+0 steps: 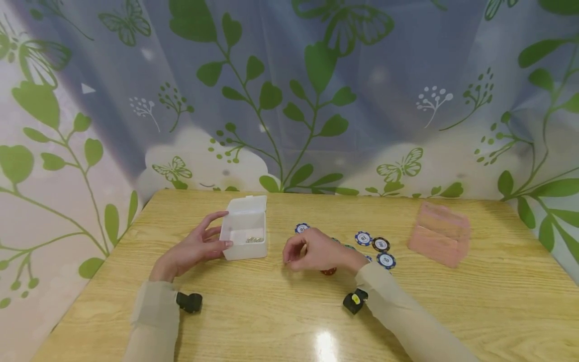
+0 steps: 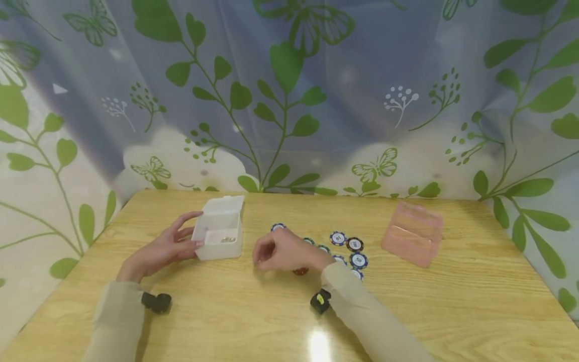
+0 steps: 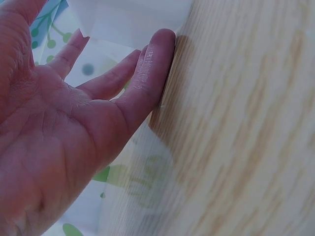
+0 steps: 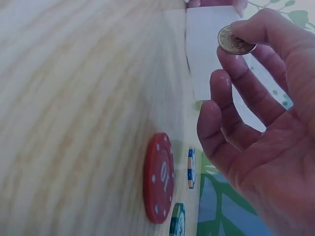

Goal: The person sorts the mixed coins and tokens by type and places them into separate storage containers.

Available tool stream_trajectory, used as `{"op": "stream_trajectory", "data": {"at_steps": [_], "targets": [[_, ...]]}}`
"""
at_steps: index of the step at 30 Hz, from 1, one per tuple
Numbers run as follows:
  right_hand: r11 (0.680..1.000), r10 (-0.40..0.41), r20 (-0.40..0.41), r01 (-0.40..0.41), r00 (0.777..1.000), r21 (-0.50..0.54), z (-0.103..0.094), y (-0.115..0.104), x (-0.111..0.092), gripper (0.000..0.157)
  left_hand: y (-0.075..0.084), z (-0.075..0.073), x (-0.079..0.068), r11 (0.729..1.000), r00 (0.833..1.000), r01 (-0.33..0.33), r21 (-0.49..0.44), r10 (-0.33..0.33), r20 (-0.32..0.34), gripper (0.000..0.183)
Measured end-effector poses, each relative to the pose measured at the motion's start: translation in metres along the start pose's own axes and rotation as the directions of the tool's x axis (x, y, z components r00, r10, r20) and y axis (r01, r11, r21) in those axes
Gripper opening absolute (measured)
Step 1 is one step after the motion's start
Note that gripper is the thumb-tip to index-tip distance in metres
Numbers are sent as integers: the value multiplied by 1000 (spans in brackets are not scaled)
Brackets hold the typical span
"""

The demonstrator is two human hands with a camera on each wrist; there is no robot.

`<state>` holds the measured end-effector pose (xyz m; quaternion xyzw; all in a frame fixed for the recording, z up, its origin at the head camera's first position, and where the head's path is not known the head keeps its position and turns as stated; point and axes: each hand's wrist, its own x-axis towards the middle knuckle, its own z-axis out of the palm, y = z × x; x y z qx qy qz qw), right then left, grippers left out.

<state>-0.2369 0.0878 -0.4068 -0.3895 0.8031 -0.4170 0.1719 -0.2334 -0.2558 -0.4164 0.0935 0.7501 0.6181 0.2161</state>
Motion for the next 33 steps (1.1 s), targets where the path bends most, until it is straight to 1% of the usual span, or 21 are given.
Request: {"op": "stream_trajectory", "data": {"at_steps": [3, 7, 12, 15, 19, 21, 27, 30, 33], "targets": [[1000, -1, -31, 1, 1000, 6, -1, 2, 0, 8, 0, 0, -1, 1000, 1000, -5, -2, 5, 3, 84], [1000, 0, -75, 1, 997, 15, -2, 4, -1, 1, 0, 0, 0, 1000, 1000, -5, -5, 5, 2, 84], [999, 24, -127, -21, 992, 27, -3, 5, -2, 5, -1, 0, 1, 1000, 1000, 3, -2, -3, 0, 84], [997, 60, -166, -53, 984, 48, -4, 5, -3, 4, -2, -1, 1, 1000, 1000, 7, 5, -7, -2, 84], [992, 108, -226, -90, 968, 88, -4, 6, -1, 5, -2, -1, 1, 1000, 1000, 8, 11, -8, -1, 84], [990, 118, -253, -95, 960, 100, -4, 6, 0, 5, -2, -1, 1, 1000, 1000, 6, 10, -6, 0, 83], [992, 111, -301, -88, 947, 90, -5, 8, 2, 6, -2, -1, 1, 1000, 1000, 5, 8, -5, -1, 84], [994, 91, -314, -68, 945, 82, -4, 8, 3, 6, -2, -1, 1, 1000, 1000, 6, 6, -6, -1, 84], [994, 79, -326, -48, 942, 102, -4, 7, 5, 6, -1, -1, 2, 1000, 1000, 9, 3, -9, -1, 85]]}}
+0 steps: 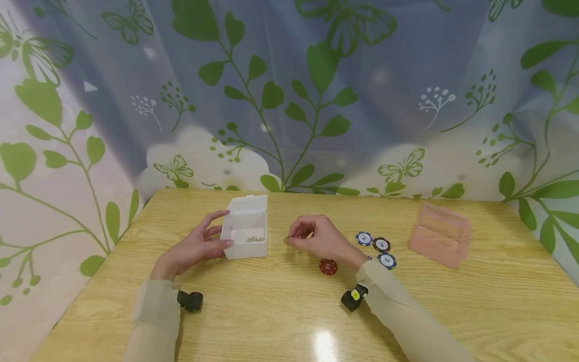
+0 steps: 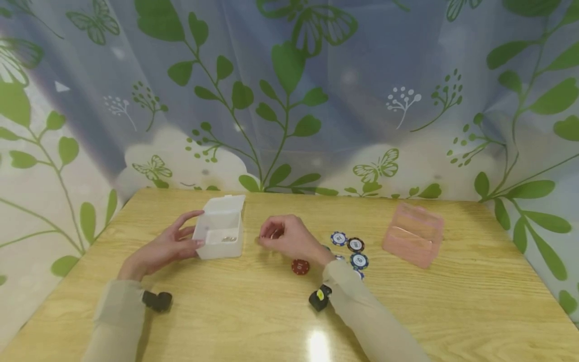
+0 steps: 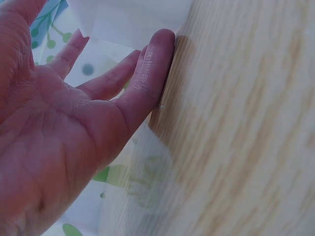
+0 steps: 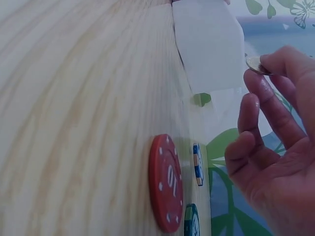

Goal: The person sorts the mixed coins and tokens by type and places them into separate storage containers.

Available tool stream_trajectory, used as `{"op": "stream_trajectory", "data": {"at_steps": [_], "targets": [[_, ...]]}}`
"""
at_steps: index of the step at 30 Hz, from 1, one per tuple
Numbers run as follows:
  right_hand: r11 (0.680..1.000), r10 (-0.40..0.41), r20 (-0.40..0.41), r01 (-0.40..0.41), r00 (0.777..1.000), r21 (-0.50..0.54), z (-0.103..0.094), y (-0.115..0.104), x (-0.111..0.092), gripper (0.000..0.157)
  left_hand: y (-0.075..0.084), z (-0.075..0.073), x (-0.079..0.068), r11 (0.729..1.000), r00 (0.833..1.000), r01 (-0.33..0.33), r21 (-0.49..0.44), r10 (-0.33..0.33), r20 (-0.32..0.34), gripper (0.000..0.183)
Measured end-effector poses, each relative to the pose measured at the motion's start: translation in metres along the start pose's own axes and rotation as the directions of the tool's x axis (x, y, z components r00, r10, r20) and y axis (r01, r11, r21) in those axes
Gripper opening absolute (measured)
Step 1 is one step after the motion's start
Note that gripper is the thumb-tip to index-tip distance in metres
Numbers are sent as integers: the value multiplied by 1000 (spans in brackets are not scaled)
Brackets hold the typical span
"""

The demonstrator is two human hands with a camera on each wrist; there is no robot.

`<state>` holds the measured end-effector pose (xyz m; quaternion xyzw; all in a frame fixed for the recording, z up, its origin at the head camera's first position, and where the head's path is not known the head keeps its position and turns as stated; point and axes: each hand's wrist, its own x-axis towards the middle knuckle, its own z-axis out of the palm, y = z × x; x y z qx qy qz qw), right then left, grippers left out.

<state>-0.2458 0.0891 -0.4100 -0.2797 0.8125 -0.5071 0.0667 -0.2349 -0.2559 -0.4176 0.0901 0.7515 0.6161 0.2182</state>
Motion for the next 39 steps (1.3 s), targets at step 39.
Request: {"op": "stream_trajectory", "data": {"at_steps": [39], "targets": [[992, 44, -93, -33, 995, 119, 20, -11, 25, 9, 0, -1, -1, 1000, 1000, -12, 6, 12, 7, 85]]}}
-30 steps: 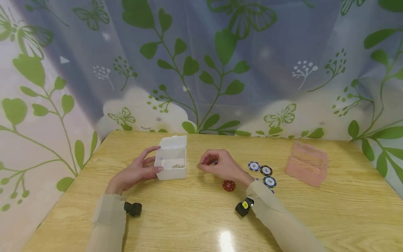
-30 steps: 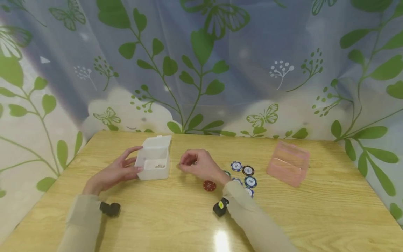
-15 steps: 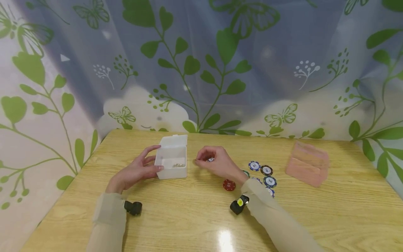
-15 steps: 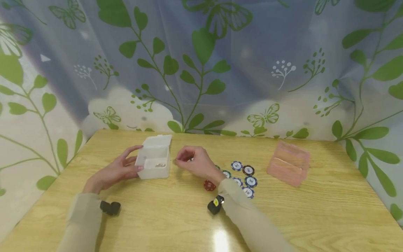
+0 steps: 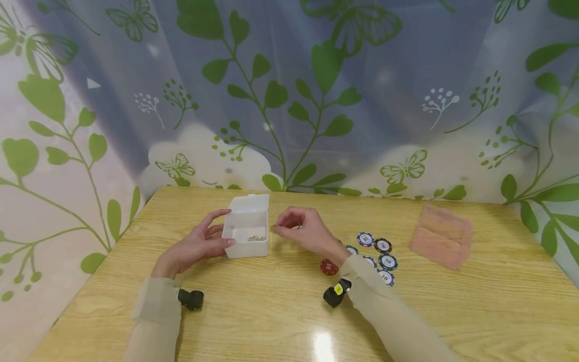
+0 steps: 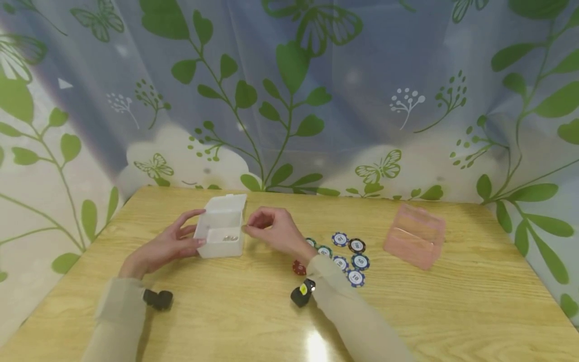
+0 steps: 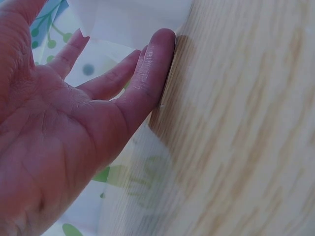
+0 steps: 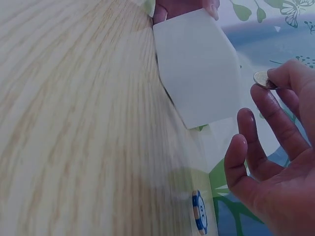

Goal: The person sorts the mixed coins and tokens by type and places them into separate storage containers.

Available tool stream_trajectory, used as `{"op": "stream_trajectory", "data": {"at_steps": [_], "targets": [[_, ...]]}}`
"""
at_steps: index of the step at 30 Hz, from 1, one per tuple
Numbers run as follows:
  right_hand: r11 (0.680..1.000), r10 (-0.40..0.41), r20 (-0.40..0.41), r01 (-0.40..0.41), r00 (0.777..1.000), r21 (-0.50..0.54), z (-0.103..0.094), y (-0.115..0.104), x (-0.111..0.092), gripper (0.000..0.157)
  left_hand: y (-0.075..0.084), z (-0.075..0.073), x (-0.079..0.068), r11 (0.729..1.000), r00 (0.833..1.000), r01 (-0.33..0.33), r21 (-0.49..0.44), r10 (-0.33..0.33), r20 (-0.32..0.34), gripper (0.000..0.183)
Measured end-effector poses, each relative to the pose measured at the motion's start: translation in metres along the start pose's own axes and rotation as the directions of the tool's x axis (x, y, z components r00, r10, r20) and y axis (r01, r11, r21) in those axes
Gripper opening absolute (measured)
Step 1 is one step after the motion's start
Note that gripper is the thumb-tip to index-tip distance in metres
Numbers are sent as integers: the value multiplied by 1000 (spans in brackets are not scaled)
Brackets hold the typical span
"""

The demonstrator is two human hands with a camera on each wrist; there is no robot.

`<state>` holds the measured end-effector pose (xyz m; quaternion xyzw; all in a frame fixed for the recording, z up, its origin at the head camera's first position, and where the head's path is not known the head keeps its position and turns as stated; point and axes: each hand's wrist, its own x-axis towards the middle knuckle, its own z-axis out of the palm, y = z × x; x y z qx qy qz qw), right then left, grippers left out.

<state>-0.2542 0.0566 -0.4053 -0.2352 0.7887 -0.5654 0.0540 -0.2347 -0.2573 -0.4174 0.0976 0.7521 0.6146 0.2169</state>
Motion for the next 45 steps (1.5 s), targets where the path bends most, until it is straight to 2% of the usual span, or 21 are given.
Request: {"op": "stream_trajectory", "data": {"at_steps": [18, 32, 45], "targets": [[999, 33, -1, -33, 999, 38, 15, -11, 8, 12, 0, 2, 1, 1000, 1000, 12, -2, -12, 0, 85], [999, 23, 4, -23, 1000, 23, 25, -15, 13, 11, -2, 2, 2, 1000, 1000, 10, -16, -10, 2, 84], [1000, 13, 13, -12, 1000, -21, 27, -17, 16, 6, 1, 1, 0, 1000, 1000, 8, -26, -8, 3, 84]]}}
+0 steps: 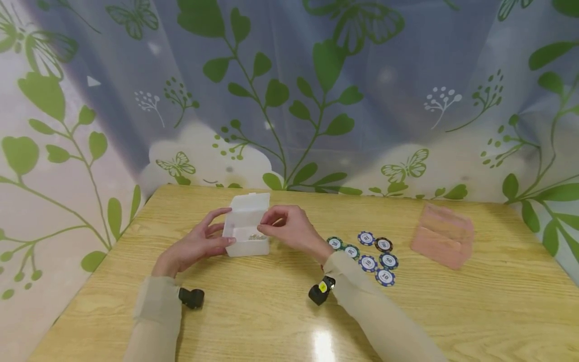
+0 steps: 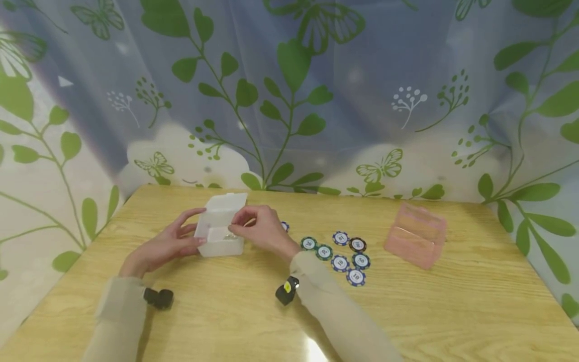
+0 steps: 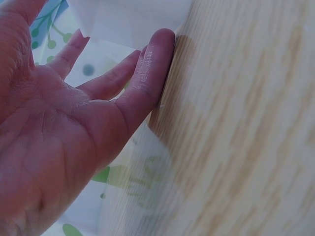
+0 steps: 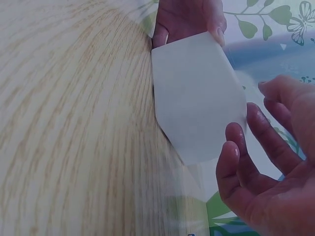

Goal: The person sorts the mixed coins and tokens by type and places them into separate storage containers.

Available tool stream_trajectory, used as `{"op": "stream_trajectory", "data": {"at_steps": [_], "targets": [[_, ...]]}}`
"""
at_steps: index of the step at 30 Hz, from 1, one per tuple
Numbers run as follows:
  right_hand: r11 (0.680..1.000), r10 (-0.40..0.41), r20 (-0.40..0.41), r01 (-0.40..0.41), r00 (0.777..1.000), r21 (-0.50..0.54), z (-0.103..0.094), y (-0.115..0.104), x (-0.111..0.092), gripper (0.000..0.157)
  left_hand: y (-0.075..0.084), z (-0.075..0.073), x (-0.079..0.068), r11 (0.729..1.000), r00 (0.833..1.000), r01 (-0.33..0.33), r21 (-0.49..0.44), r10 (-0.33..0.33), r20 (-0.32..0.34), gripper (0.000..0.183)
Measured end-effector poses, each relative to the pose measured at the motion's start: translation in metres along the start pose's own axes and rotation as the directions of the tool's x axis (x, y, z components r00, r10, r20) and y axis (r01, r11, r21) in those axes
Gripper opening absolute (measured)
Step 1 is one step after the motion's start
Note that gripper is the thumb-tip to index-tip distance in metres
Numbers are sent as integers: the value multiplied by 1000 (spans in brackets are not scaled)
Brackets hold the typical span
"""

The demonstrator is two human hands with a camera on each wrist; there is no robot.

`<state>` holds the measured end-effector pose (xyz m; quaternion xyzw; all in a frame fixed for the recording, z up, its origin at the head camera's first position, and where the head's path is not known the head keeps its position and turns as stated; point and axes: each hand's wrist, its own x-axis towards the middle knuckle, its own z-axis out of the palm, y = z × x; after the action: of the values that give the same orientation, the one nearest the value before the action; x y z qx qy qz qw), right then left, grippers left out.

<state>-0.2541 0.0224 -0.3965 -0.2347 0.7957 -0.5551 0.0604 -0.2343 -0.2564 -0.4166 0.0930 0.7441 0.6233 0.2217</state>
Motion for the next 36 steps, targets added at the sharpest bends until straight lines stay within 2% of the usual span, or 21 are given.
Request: {"op": "stream_trajectory", "data": {"at_steps": [16, 26, 30, 36], "targets": [[1000, 13, 13, -13, 1000, 14, -4, -4, -4, 12, 4, 1, -2, 1000, 1000, 5, 2, -5, 1, 87], [993, 59, 63, -65, 996, 102, -11, -2, -9, 14, 7, 2, -1, 997, 1000, 24, 72, -23, -13, 87], [995, 50, 88, -56, 995, 77, -15, -1, -11, 19, 8, 2, -1, 993, 1000, 19, 118, -18, -9, 86], [999, 14, 116, -10, 993, -37, -23, 1, -17, 28, 11, 5, -2, 979, 1000, -11, 203, 14, -14, 86]]}}
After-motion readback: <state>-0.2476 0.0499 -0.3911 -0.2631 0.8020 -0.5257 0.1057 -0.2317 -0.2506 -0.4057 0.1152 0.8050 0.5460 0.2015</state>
